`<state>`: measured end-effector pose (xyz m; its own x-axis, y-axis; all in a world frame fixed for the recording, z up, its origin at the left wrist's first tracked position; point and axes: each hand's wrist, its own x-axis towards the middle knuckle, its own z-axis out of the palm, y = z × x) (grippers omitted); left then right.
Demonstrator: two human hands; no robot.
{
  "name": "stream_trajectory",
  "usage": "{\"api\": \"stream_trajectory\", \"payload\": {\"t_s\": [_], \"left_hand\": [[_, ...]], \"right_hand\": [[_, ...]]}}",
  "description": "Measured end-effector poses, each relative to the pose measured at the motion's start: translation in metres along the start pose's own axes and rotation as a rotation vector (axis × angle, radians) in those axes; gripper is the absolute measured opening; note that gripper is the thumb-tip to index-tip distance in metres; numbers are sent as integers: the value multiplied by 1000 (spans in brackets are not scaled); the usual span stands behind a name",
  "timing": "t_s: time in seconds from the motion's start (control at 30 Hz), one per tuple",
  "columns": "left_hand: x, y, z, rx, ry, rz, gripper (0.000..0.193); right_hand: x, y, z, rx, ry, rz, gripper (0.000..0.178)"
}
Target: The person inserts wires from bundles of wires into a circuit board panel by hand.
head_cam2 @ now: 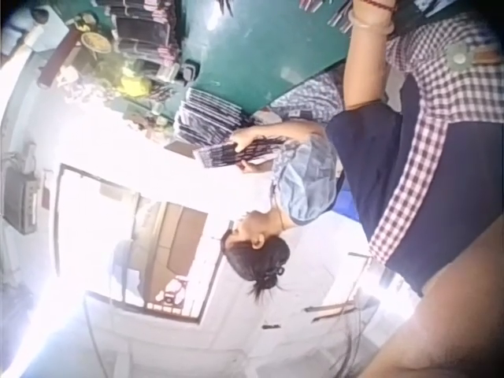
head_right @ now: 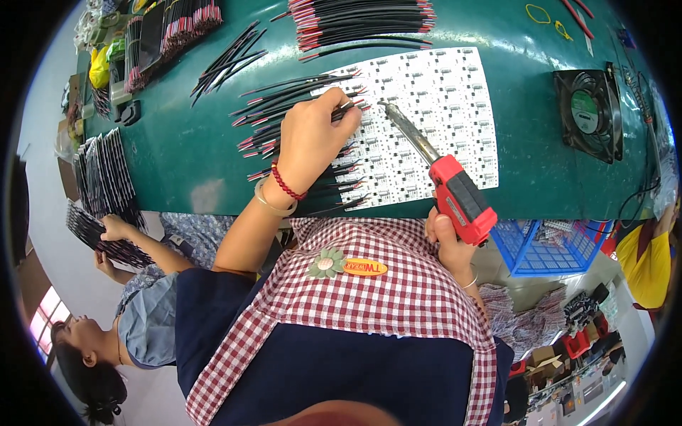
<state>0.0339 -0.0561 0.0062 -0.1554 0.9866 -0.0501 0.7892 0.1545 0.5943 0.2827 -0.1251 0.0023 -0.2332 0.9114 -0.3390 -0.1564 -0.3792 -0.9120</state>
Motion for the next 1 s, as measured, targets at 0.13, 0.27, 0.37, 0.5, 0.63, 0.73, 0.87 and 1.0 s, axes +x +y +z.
{"api": "stream_trajectory", "payload": {"t_s": [0.13,0.27,0.37,0.5,0.63,0.73,0.87,1.0], "left_hand": [[-1,2,-1,75,-4,12,16],[1,3,-4,77,-37,-2,16],[1,1,-5,48,-31,27,17],[1,-2,-3,113,54,144,19],[5,1,-6,165,-47,93,21],[7,1,-4,162,-49,69,21],[6,0,-2,147,-19,77,21],[8,0,-3,159,-27,69,21]], "right_hand": [[-2,-2,2,26,-17,21,39],[-1,0,-2,-7,-44,43,36],[-2,0,0,-18,-31,41,43],[-1,-4,2,-8,-19,19,43],[-1,-3,1,-33,-34,36,42],[0,-3,2,-46,-25,42,41],[-1,-5,4,-54,-20,57,39],[0,-4,0,-117,-18,98,38]]}}
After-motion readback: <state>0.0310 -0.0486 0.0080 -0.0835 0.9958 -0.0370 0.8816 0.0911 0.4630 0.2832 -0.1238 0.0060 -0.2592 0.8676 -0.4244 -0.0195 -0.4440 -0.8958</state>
